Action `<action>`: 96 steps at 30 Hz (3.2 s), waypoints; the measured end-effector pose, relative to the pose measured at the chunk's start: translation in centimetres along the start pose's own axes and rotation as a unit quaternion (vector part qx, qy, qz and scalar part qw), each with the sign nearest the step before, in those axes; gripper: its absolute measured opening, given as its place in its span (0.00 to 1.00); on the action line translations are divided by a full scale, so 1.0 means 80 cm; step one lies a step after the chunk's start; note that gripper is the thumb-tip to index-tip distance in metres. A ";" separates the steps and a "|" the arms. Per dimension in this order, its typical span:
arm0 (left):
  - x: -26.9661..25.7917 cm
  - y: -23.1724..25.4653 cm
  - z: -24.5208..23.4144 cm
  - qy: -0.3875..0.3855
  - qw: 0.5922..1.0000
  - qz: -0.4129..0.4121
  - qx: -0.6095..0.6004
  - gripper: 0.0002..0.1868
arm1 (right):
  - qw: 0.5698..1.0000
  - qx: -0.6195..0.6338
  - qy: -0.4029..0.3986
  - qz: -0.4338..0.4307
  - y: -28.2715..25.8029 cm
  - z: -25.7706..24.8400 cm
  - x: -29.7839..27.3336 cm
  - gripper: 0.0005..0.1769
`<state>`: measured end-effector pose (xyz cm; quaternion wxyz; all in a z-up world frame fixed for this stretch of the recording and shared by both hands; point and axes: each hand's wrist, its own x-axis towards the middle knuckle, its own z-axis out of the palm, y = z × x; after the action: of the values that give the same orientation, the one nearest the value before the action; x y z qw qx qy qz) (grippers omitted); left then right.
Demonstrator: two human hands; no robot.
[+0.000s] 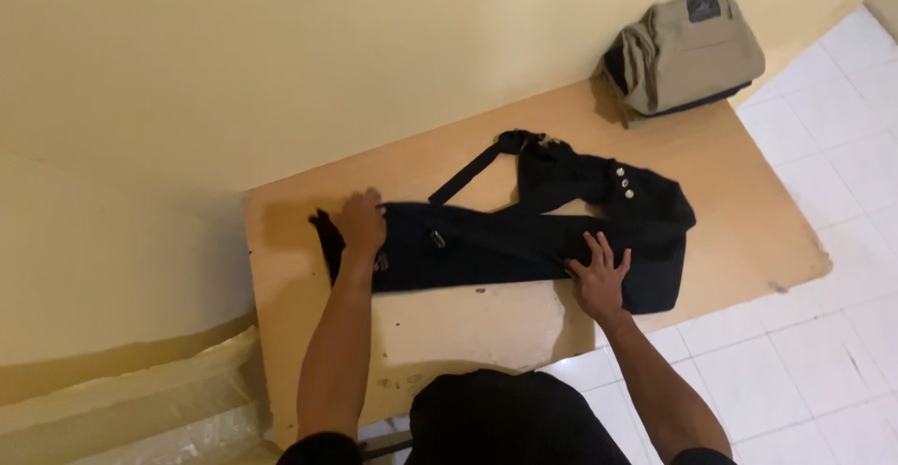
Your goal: The person folds a pair of dark trousers, a pair of beige trousers, and a black jacket on a wooden table. Each item is laid flat, folded in half lengthwise, then folded into smaller rectangles and stacked.
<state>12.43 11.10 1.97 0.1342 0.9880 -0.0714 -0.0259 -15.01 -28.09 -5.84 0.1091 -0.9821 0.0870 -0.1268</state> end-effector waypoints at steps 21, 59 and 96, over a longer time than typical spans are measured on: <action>-0.103 -0.144 0.028 -0.284 0.933 0.054 0.215 0.18 | 0.977 -0.007 -0.140 0.161 -0.199 0.078 -0.073 0.26; -0.054 0.426 0.029 -0.116 0.960 0.252 -0.034 0.20 | 0.974 0.205 0.090 0.032 0.058 -0.071 0.170 0.54; -0.046 0.476 0.061 -0.044 0.870 0.253 -0.421 0.39 | 0.642 0.592 0.348 0.342 0.279 -0.065 0.191 0.24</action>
<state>3.32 -25.97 7.64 0.5365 0.7838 -0.3068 -0.0617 -5.06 -53.54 -2.66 0.6641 -0.4919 0.3548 -0.4371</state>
